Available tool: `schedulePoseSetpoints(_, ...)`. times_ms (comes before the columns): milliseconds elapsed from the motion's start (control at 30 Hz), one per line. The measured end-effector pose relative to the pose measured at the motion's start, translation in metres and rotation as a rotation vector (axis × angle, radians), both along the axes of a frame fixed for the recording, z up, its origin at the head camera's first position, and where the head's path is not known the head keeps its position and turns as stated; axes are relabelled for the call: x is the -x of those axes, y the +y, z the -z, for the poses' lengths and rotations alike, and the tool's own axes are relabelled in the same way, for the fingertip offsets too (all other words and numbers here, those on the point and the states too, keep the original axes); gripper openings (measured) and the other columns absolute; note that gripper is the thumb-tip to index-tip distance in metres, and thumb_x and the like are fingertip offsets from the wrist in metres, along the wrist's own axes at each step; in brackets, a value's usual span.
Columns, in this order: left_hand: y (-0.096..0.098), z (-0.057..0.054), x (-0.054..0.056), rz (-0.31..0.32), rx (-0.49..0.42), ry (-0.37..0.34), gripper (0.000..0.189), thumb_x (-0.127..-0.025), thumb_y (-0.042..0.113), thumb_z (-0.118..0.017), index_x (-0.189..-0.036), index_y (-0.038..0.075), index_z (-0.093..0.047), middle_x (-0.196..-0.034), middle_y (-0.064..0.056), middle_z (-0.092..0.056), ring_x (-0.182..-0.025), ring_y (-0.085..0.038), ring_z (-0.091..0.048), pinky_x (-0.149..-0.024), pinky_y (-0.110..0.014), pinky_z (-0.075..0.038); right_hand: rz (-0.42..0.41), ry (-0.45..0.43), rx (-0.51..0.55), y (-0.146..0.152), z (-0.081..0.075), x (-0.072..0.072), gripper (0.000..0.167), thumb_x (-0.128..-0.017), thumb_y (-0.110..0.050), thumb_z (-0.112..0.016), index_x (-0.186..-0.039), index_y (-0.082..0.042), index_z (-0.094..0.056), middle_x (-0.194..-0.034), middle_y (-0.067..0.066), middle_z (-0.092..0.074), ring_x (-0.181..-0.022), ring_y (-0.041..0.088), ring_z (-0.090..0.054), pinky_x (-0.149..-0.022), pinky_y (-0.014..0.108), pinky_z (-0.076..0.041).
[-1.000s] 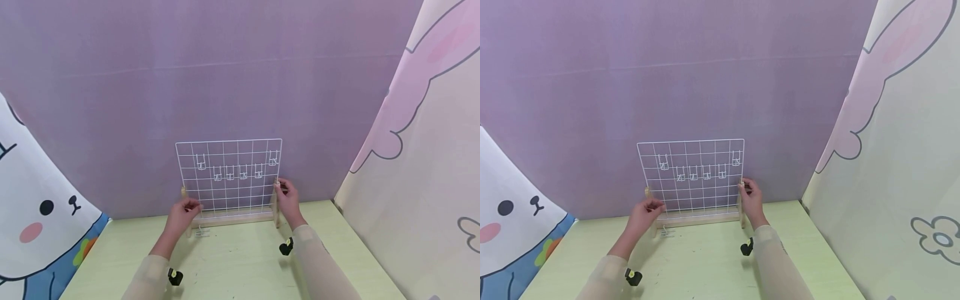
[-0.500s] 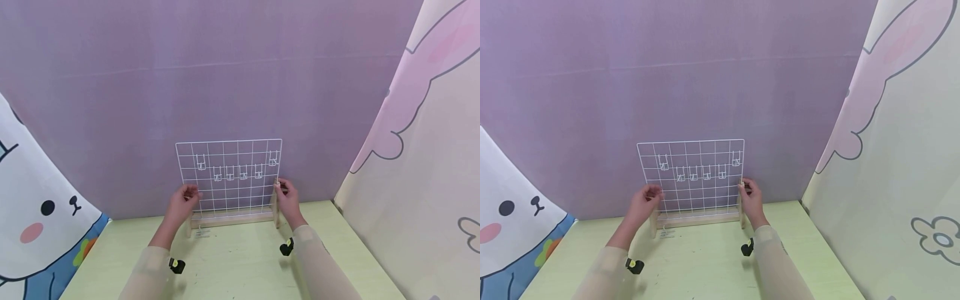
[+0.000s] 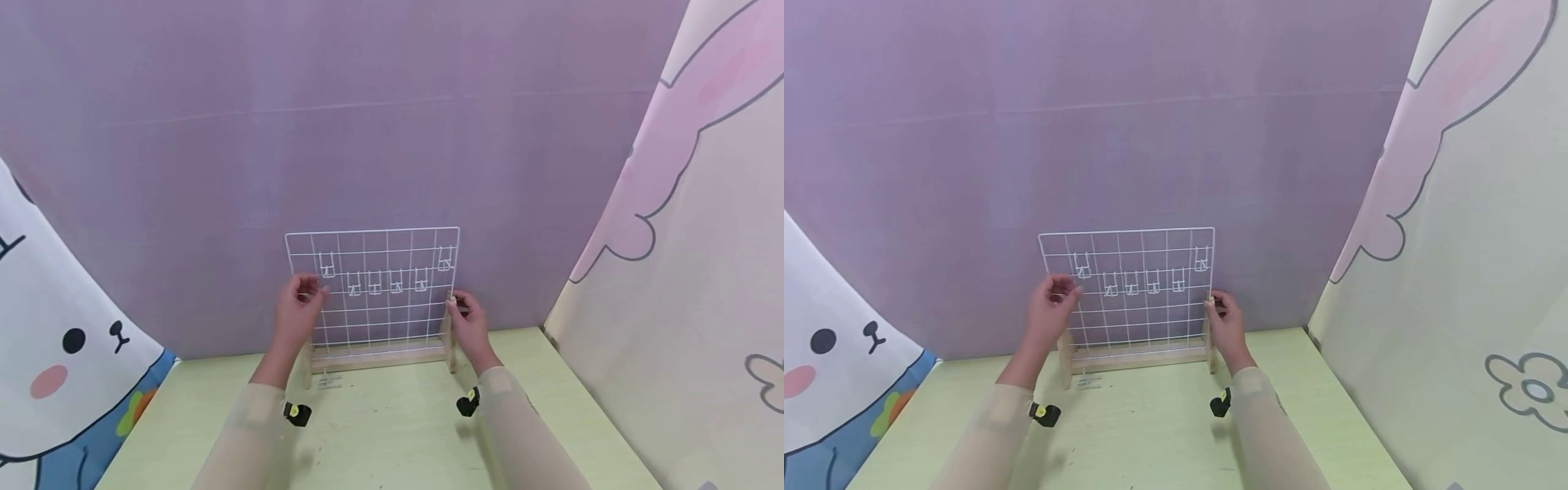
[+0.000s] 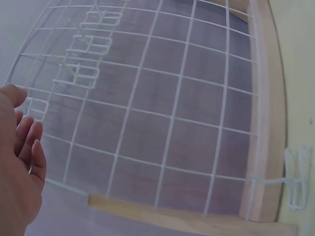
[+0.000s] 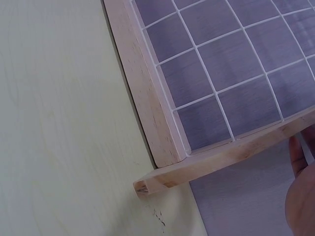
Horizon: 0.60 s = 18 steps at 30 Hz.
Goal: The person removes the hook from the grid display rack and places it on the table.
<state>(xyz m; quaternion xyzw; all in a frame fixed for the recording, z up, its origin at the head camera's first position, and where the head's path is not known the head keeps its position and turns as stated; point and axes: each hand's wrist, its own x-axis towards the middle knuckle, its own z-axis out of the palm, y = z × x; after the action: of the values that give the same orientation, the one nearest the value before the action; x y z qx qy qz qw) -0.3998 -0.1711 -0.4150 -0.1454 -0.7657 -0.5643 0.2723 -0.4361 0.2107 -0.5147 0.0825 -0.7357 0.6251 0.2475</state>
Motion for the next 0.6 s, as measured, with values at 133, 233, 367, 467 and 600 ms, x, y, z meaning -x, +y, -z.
schedulePoseSetpoints(133, 0.004, -0.008, 0.002, -0.001, -0.028, 0.055, 0.029, -0.101, 0.008, -0.081, -0.125, 0.0, -0.068, -0.112, -0.015, -0.07, -0.097, -0.018, -0.064, -0.083, -0.02, -0.051, -0.005, -0.014, 0.001, 0.001, -0.001, 0.0, 0.03, -0.112, -0.021, -0.069, -0.139, -0.006, -0.068, -0.125, 0.018, -0.066, -0.11, 0.035, -0.064, -0.083, 0.023, -0.058)
schedulePoseSetpoints(233, 0.006, -0.011, 0.005, 0.008, -0.049, 0.079, 0.03, -0.1, 0.006, -0.082, -0.125, -0.001, -0.069, -0.11, -0.017, -0.07, -0.095, -0.019, -0.064, -0.082, -0.021, -0.05, 0.001, -0.005, -0.01, -0.001, -0.003, 0.0, 0.029, -0.112, -0.018, -0.068, -0.138, -0.006, -0.068, -0.123, 0.016, -0.067, -0.108, 0.031, -0.064, -0.083, 0.022, -0.058)
schedulePoseSetpoints(367, 0.009, -0.012, 0.005, 0.008, -0.078, 0.099, 0.029, -0.098, 0.003, -0.083, -0.123, -0.004, -0.07, -0.109, -0.02, -0.07, -0.093, -0.018, -0.063, -0.081, -0.021, -0.049, 0.0, -0.001, -0.023, -0.003, -0.004, -0.001, 0.029, -0.112, -0.015, -0.068, -0.139, -0.004, -0.067, -0.123, 0.016, -0.067, -0.109, 0.031, -0.064, -0.084, 0.022, -0.057)
schedulePoseSetpoints(467, 0.012, -0.013, 0.005, -0.007, -0.082, 0.11, 0.028, -0.098, 0.003, -0.084, -0.121, -0.004, -0.07, -0.107, -0.02, -0.07, -0.092, -0.017, -0.062, -0.08, -0.021, -0.049, -0.003, -0.005, -0.029, -0.003, -0.004, -0.002, 0.03, -0.112, -0.016, -0.067, -0.14, -0.003, -0.066, -0.124, 0.017, -0.067, -0.11, 0.033, -0.063, -0.085, 0.023, -0.057)
schedulePoseSetpoints(600, 0.015, -0.015, 0.006, -0.033, -0.062, 0.134, 0.025, -0.097, 0.003, -0.084, -0.119, -0.002, -0.071, -0.108, -0.019, -0.07, -0.092, -0.017, -0.062, -0.08, -0.021, -0.05, -0.005, -0.002, -0.029, -0.001, -0.004, -0.001, 0.03, -0.113, -0.016, -0.067, -0.14, -0.004, -0.066, -0.123, 0.017, -0.066, -0.11, 0.033, -0.063, -0.084, 0.023, -0.056)
